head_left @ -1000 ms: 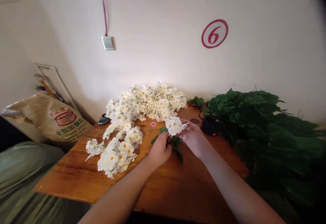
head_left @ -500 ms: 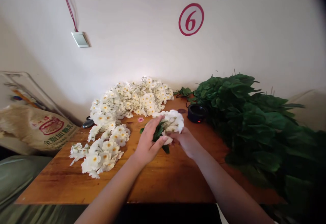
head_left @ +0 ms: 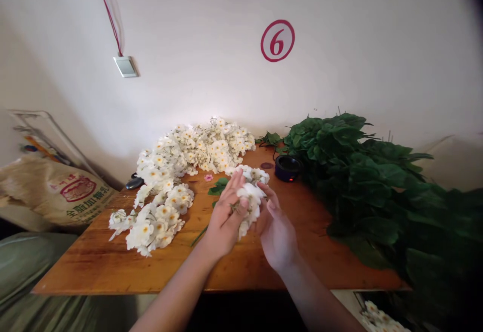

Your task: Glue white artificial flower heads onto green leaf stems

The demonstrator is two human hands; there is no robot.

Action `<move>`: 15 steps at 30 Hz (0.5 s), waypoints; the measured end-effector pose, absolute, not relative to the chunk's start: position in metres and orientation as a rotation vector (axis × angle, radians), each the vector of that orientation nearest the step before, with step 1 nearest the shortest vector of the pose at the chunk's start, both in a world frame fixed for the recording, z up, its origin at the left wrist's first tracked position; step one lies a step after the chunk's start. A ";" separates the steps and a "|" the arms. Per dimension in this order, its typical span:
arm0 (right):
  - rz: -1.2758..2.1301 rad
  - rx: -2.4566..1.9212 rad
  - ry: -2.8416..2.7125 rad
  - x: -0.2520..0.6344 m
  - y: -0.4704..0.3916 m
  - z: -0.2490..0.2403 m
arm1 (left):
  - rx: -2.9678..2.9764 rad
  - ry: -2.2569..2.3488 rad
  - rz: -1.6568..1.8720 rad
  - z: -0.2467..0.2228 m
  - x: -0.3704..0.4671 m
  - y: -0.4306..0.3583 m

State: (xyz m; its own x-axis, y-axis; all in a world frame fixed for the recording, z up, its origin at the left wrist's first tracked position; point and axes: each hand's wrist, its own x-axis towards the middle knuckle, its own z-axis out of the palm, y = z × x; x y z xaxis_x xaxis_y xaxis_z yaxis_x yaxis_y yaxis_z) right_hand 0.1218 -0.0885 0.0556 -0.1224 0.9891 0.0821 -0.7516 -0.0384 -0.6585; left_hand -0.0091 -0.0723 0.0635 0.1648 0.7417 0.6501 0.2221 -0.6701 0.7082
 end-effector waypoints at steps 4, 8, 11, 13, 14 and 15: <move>1.575 -0.587 -0.497 0.109 -0.100 0.055 | 2.091 0.851 1.360 0.059 -0.011 -0.083; 1.699 -0.553 -0.380 0.095 -0.112 0.055 | 2.082 0.800 1.428 0.059 -0.013 -0.092; 1.706 -0.511 -0.420 0.088 -0.121 0.056 | 2.097 0.677 1.477 0.061 -0.013 -0.096; 1.671 -0.507 -0.424 0.086 -0.126 0.056 | 2.090 0.633 1.499 0.061 -0.011 -0.097; 1.651 -0.511 -0.402 0.085 -0.128 0.056 | 2.051 0.649 1.522 0.061 -0.009 -0.097; 1.631 -0.516 -0.378 0.084 -0.130 0.055 | 1.982 0.684 1.555 0.060 -0.007 -0.097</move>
State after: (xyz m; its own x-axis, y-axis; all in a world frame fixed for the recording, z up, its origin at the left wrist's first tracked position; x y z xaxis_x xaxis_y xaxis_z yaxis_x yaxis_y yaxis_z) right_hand 0.0838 -0.1299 0.0552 -0.0782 0.9907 -0.1114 -0.8408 -0.1256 -0.5265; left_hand -0.0068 -0.0969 0.0601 0.2116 0.6721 0.7096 0.0687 -0.7345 0.6751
